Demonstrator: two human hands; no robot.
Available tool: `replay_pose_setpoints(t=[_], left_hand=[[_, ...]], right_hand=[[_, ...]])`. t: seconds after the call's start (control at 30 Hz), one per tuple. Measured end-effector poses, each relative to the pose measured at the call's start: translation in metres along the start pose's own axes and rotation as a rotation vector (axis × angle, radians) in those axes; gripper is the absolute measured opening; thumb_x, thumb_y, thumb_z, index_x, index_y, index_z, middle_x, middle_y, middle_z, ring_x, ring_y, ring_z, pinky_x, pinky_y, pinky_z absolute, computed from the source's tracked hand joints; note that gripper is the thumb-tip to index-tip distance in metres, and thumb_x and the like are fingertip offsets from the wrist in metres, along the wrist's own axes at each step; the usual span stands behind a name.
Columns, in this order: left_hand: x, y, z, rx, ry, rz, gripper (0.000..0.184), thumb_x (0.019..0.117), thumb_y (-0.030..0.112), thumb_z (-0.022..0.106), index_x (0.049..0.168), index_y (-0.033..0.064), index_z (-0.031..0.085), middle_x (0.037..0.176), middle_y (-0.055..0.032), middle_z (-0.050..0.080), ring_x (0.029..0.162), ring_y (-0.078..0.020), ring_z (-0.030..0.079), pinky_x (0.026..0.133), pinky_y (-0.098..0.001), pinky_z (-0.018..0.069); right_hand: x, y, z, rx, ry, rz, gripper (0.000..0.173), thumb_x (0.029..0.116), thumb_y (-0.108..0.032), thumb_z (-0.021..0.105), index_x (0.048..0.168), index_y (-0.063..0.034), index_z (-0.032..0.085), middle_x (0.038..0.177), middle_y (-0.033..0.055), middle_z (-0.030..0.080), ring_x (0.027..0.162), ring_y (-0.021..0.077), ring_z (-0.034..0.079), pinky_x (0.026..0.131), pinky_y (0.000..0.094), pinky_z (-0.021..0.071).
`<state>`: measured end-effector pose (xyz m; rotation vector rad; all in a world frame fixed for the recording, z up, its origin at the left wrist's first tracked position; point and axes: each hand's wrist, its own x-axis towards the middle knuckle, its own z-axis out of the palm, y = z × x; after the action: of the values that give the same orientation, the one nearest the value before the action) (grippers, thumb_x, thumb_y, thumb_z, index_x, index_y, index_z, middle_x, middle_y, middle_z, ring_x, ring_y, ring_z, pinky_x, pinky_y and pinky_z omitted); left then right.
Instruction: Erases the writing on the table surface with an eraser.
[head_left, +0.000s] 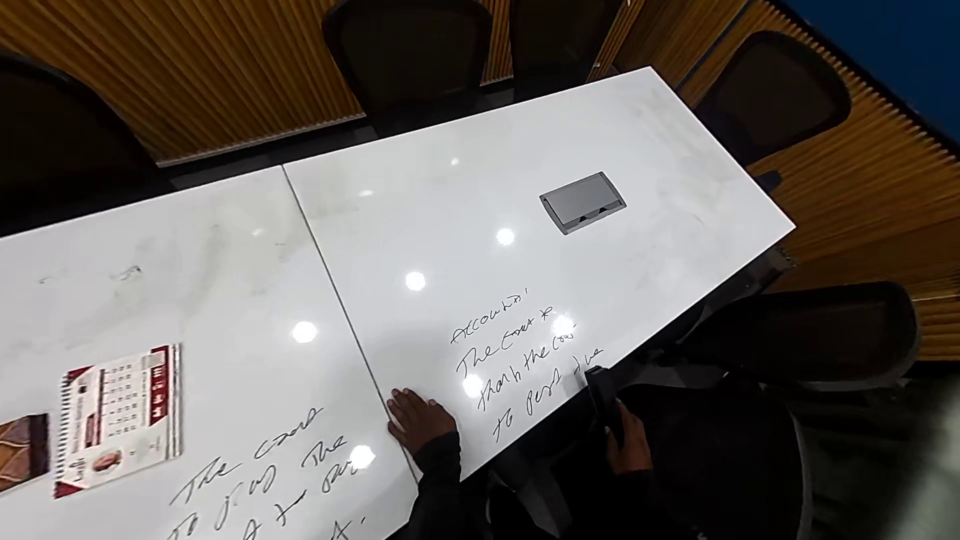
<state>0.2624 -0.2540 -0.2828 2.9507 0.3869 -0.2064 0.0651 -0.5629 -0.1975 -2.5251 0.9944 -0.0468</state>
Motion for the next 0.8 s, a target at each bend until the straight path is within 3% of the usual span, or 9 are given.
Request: replay_pose_setpoints(t=[0.13, 0.27, 0.5, 0.67, 0.8], left_hand=[[-0.004, 0.004, -0.014, -0.056, -0.003, 0.008, 0.063, 0.1068, 0.031, 0.031, 0.158, -0.0048, 0.033, 0.168, -0.0242, 0.024, 0.157, -0.0408, 0.022, 0.124, -0.0632, 0.0143], [-0.004, 0.004, -0.010, -0.037, 0.033, 0.004, 0.063, 0.1052, 0.032, 0.030, 0.158, -0.0022, 0.036, 0.169, -0.0210, 0.026, 0.157, -0.0379, 0.023, 0.124, -0.0621, 0.0168], [-0.005, 0.005, -0.005, -0.027, 0.061, -0.002, 0.063, 0.1046, 0.032, 0.029, 0.157, -0.0027, 0.036, 0.169, -0.0206, 0.026, 0.157, -0.0379, 0.024, 0.123, -0.0607, 0.0185], [-0.006, 0.004, -0.006, -0.029, 0.072, 0.003, 0.063, 0.1047, 0.031, 0.029, 0.157, -0.0020, 0.036, 0.169, -0.0201, 0.027, 0.157, -0.0378, 0.025, 0.123, -0.0597, 0.0195], [-0.005, 0.003, -0.004, -0.034, 0.080, 0.000, 0.063, 0.1044, 0.032, 0.029, 0.157, -0.0013, 0.037, 0.169, -0.0198, 0.027, 0.157, -0.0372, 0.025, 0.123, -0.0604, 0.0198]], right_hand=[[0.065, 0.009, -0.007, -0.035, 0.045, -0.061, 0.059, 0.0936, -0.008, 0.068, 0.149, 0.0025, 0.051, 0.141, 0.0321, 0.057, 0.127, 0.0478, 0.059, 0.107, 0.0578, 0.0499], [0.108, 0.025, -0.001, -0.069, 0.044, 0.071, 0.061, 0.0955, -0.011, 0.070, 0.152, -0.0011, 0.048, 0.144, 0.0302, 0.055, 0.134, 0.0462, 0.054, 0.112, 0.0590, 0.0449], [0.109, 0.041, 0.010, -0.068, 0.064, 0.143, 0.069, 0.0943, -0.016, 0.073, 0.156, -0.0052, 0.044, 0.146, 0.0275, 0.056, 0.134, 0.0440, 0.056, 0.110, 0.0602, 0.0452], [0.126, 0.034, -0.003, -0.107, -0.001, 0.068, 0.063, 0.0926, -0.019, 0.076, 0.149, -0.0045, 0.053, 0.142, 0.0280, 0.058, 0.133, 0.0458, 0.054, 0.112, 0.0601, 0.0436], [0.145, 0.023, -0.009, -0.222, -0.096, 0.144, 0.073, 0.0922, -0.034, 0.077, 0.155, -0.0101, 0.047, 0.147, 0.0260, 0.055, 0.134, 0.0473, 0.053, 0.105, 0.0686, 0.0426]])
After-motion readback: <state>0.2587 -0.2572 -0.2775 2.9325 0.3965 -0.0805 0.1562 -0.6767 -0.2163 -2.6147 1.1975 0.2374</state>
